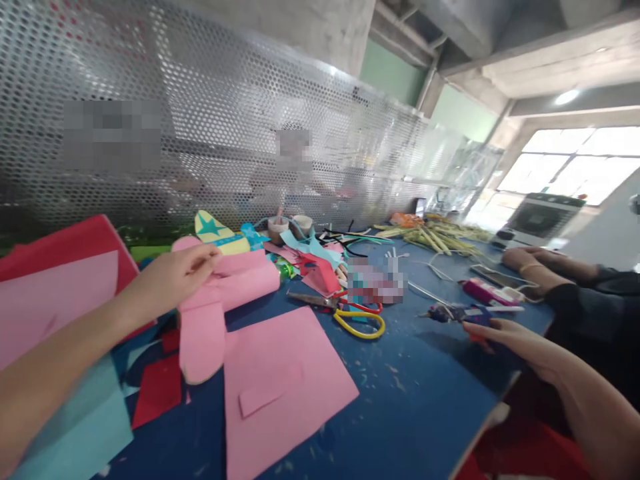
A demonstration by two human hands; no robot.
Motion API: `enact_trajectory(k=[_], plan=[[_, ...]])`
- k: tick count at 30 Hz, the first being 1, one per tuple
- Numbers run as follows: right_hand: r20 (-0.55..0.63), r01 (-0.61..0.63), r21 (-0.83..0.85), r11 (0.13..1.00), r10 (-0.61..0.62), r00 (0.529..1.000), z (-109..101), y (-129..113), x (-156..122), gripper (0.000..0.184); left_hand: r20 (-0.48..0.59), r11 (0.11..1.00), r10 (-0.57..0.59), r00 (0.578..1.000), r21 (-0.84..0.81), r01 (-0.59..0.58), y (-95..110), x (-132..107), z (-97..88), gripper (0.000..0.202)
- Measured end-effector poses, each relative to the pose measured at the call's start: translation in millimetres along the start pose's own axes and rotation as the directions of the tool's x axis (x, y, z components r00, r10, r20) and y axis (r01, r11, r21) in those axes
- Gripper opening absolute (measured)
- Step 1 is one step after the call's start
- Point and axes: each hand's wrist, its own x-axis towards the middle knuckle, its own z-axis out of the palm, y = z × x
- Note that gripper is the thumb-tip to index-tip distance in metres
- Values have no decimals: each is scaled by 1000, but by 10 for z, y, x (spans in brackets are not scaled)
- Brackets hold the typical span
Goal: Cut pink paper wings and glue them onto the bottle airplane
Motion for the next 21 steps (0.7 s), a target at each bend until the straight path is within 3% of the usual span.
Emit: enact_trajectory(k=[5,8,10,12,15,18,21], plan=[[229,54,-303,952,17,973,-8,-173,183,37,1,1000,13,1000,-20,-13,-3,-18,-9,31],[308,119,-420,900,18,951,-29,-461,290,52,25,999,40,999,-18,-40,37,-47,-33,30],[341,176,-417,891,-26,940,93,-700,289,54,28,998,65,998,-10,-64,63,-61,-47,31],[418,266,-306,914,-122,900,374,-954,191,30,26,995,98,995,2,-98,78,-70,-56,31],[618,307,-95,947,-186,764,1018,-1308,-101,31,8,988,154,988,33,-154,75,-75,-57,31],[759,203,42,978,-163,630,1685,-1580,-397,40,-31,974,214,976,76,-211,50,-73,-43,33],[843,72,77,994,-104,528,2165,-1771,-568,52,-43,953,287,957,116,-280,14,-68,-25,32]])
